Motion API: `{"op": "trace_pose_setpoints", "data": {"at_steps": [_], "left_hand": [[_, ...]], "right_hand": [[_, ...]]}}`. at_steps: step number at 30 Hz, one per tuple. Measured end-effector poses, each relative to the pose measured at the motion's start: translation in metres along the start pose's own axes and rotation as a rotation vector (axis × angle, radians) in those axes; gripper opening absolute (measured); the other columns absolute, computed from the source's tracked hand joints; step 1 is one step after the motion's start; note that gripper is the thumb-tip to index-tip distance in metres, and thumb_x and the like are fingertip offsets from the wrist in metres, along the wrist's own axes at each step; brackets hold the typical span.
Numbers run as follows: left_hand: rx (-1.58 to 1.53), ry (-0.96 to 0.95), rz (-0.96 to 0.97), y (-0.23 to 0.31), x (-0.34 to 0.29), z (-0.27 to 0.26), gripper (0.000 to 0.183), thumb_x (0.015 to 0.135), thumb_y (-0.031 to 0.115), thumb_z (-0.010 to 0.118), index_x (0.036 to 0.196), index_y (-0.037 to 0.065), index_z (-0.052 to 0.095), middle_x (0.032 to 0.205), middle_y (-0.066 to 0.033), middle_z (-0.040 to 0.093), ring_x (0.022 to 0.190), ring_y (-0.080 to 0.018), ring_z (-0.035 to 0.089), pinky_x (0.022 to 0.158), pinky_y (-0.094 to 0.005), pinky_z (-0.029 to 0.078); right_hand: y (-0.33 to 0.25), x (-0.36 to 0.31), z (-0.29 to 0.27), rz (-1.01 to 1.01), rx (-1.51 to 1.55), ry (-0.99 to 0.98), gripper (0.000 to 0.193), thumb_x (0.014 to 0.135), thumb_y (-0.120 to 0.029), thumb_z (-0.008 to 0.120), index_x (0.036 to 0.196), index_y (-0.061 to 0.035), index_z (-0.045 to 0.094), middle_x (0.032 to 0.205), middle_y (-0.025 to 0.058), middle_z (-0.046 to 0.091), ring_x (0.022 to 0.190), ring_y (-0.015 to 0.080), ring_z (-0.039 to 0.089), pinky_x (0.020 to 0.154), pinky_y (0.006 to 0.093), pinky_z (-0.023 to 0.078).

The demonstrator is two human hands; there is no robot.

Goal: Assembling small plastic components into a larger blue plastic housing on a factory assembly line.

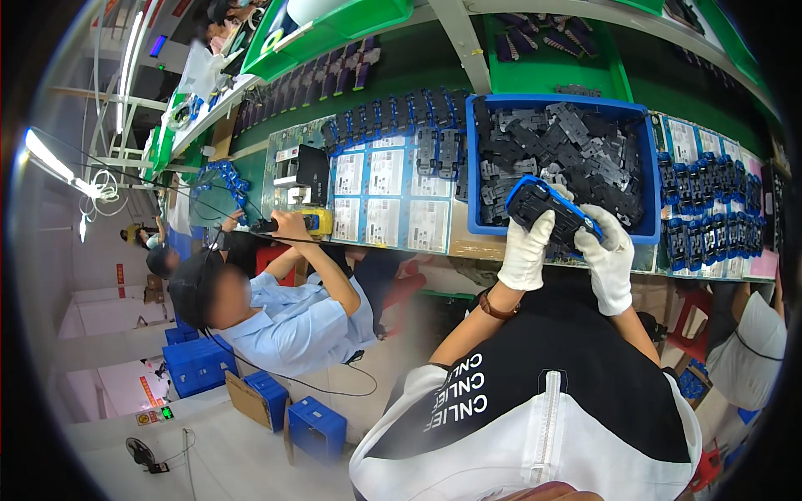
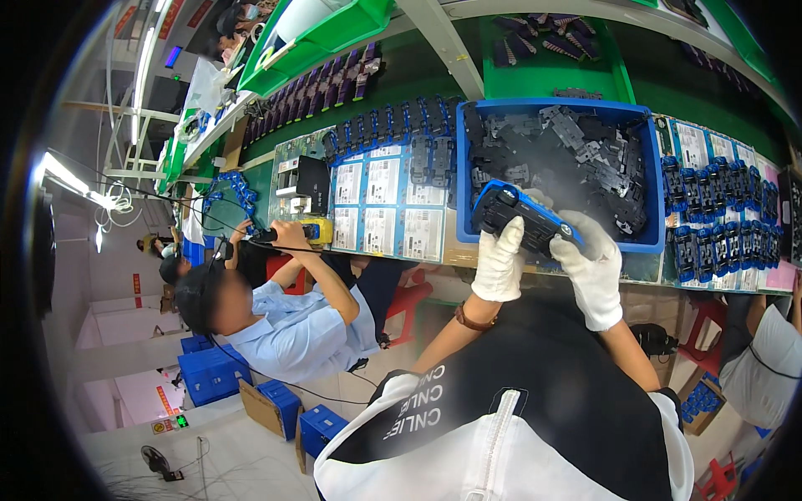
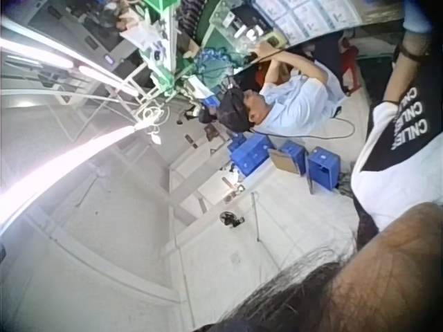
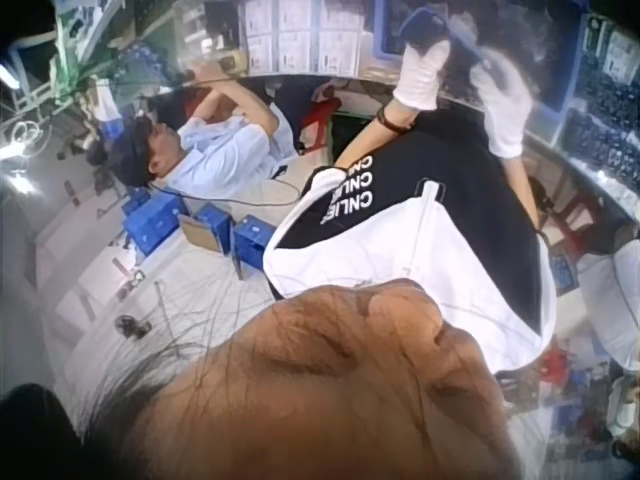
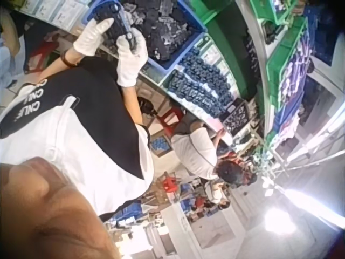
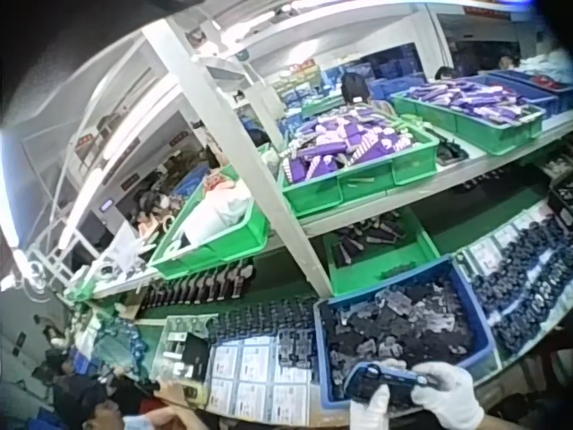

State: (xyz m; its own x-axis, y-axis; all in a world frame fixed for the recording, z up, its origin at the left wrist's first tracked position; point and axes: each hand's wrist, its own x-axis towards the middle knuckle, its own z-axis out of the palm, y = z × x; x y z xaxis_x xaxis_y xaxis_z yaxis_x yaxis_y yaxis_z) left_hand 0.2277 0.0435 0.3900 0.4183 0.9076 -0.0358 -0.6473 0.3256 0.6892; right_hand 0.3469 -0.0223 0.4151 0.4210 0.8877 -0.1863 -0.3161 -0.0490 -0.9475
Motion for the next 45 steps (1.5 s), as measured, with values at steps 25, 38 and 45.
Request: {"op": "trace_pose_setpoints", "data": {"at_steps": [25, 38, 45], "left_hand": [[0.073, 0.249, 0.098, 0.022, -0.005, -0.011, 0.039, 0.087, 0.021, 0.064, 0.119, 0.006, 0.048, 0.11, -0.0108, 0.06, 0.097, -0.0194, 0.059, 0.087, -0.0347, 0.049], [0.349, 0.843, 0.113, 0.053, 0.066, -0.204, 0.055, 0.093, 0.04, 0.051, 0.132, 0.002, 0.04, 0.114, -0.0076, 0.055, 0.094, -0.0177, 0.056, 0.086, -0.0322, 0.045], [1.365, 0.823, 0.068, 0.068, 0.143, -0.402, 0.072, 0.085, 0.055, 0.046, 0.14, 0.012, 0.033, 0.112, -0.0195, 0.059, 0.097, -0.03, 0.057, 0.085, -0.0368, 0.044]], "right_hand": [[-0.011, 0.0, 0.017, 0.117, -0.048, -0.089, 0.051, 0.074, -0.019, 0.075, 0.117, -0.0008, 0.054, 0.095, 0.0023, 0.059, 0.078, 0.0081, 0.054, 0.068, 0.022, 0.045], [0.034, 0.02, -0.006, 0.05, -0.279, -0.086, 0.045, 0.083, -0.01, 0.062, 0.124, 0.0017, 0.049, 0.115, 0.0148, 0.058, 0.099, 0.0175, 0.058, 0.085, 0.0272, 0.047], [0.062, 0.015, -0.129, -0.043, -0.65, 0.305, 0.024, 0.085, -0.008, 0.059, 0.108, 0.0004, 0.062, 0.094, 0.0084, 0.067, 0.09, 0.0139, 0.062, 0.081, 0.0255, 0.047]]}}
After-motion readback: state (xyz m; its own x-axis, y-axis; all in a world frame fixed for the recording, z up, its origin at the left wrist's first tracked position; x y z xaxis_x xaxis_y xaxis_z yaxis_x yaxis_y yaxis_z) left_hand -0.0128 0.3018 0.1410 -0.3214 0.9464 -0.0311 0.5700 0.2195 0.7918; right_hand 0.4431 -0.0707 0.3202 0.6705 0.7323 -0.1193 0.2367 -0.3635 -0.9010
